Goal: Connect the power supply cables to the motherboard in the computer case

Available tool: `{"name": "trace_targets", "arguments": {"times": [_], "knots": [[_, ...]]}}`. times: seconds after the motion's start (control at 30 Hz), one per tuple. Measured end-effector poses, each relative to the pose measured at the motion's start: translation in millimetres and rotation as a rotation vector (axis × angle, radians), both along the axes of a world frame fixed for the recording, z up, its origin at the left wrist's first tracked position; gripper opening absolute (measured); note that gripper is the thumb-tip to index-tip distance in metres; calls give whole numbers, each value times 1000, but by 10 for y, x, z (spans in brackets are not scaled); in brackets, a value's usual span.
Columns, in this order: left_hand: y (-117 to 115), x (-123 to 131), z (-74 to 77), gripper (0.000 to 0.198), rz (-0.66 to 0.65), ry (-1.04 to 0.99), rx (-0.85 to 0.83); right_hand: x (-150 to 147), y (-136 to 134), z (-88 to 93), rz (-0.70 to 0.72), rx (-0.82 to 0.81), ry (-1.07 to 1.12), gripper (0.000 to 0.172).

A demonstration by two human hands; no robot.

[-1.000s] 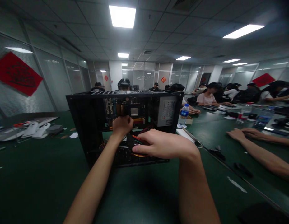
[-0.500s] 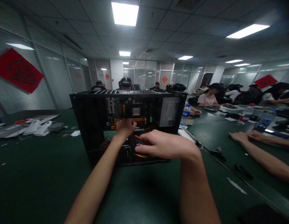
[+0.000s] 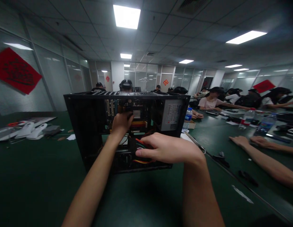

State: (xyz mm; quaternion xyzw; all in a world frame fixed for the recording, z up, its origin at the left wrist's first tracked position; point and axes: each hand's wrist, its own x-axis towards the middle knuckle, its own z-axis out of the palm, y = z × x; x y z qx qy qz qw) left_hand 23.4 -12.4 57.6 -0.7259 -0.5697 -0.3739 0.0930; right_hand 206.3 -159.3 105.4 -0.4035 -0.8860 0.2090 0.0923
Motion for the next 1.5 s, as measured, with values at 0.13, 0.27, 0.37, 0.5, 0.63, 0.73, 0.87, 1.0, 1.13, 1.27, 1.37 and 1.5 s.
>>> {"name": "trace_targets", "arguments": {"times": [0.13, 0.27, 0.37, 0.5, 0.63, 0.73, 0.87, 1.0, 1.13, 1.27, 1.37, 1.5], "knots": [[46, 28, -8, 34, 4, 71, 10, -24, 30, -1, -9, -4, -15, 43], [11, 31, -12, 33, 41, 72, 55, -32, 47, 5, -21, 0, -20, 43], [-19, 47, -8, 33, 37, 163, 29, -41, 44, 4, -24, -13, -32, 43], [-61, 79, -4, 34, 71, 218, 28, -49, 33, -3, -29, -8, -40, 43], [-103, 108, 7, 35, 83, 244, 41, -54, 26, 2, -25, -11, -50, 42], [-127, 131, 18, 38, 117, 237, 30, -61, 23, 11, -24, -12, -50, 41], [-124, 149, 6, 39, 136, 260, 13, -66, 21, 19, -19, -16, -43, 41], [-91, 146, -24, 37, 120, 298, -26, -61, 19, 15, -23, -15, -45, 41], [-81, 149, -1, 40, 140, 258, 4, -59, 38, -5, -14, -14, -44, 43], [-98, 165, 16, 35, 100, 297, 27, -79, 69, -28, 7, -19, -43, 44], [-111, 191, -37, 35, 100, 329, -12, -83, 72, -35, 9, -12, -39, 44], [-131, 240, -129, 35, 125, 326, -67, -52, 54, -39, 2, -21, -13, 41]]}}
